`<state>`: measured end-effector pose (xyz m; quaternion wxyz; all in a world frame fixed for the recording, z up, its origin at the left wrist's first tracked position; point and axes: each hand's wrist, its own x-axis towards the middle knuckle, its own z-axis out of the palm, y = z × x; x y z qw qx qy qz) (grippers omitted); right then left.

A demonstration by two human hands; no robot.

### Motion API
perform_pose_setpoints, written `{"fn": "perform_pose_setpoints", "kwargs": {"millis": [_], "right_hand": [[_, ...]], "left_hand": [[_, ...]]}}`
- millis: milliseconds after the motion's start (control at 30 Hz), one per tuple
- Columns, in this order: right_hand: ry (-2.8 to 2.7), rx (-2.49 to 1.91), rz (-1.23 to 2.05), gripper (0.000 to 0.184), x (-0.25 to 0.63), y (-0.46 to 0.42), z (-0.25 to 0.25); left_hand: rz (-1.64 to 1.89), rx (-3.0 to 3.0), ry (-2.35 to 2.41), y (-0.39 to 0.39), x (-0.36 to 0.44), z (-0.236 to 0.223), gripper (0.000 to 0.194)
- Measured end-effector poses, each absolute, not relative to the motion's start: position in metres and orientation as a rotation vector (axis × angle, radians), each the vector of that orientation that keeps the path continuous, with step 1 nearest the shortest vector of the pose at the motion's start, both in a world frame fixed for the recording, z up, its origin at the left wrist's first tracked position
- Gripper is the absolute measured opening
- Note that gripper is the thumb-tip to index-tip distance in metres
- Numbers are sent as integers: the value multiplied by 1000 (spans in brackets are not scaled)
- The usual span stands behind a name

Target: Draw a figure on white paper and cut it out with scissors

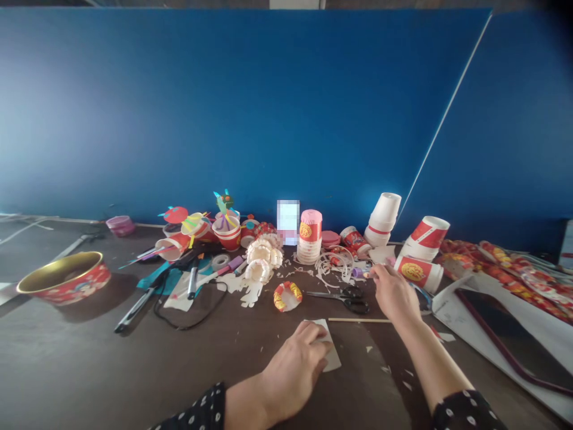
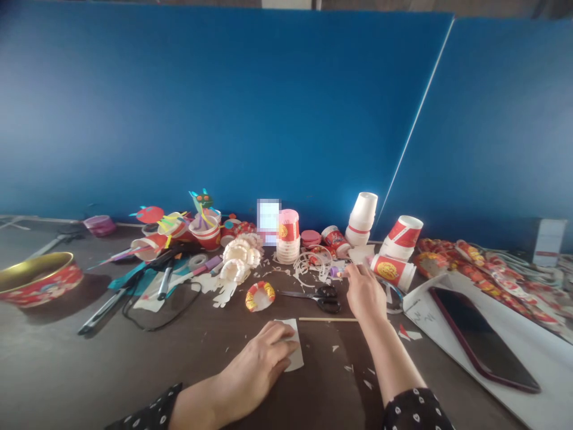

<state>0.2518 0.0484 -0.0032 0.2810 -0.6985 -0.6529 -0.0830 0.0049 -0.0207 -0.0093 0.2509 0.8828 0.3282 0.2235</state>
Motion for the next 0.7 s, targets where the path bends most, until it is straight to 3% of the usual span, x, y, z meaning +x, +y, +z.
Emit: {"fn": "perform_pose_setpoints", "kwargs": {"millis": [133,433,600,700], "right_hand": [[-1526,-1730,-150,10,244,44,7],[-1429,-1433,572,27,174,10,-3],[-1284,-1279,898,26,162,-3,-10],[-1279,-1225,946,24,164,-3,-10]], "left_hand": [[646,2369,894,-18,5,-9,18],[721,2209,1003,-12,6,-9,6],[715,2095,1125,-14,7,-8,20],[785,2098,1086,-16,7,-7,15]]}}
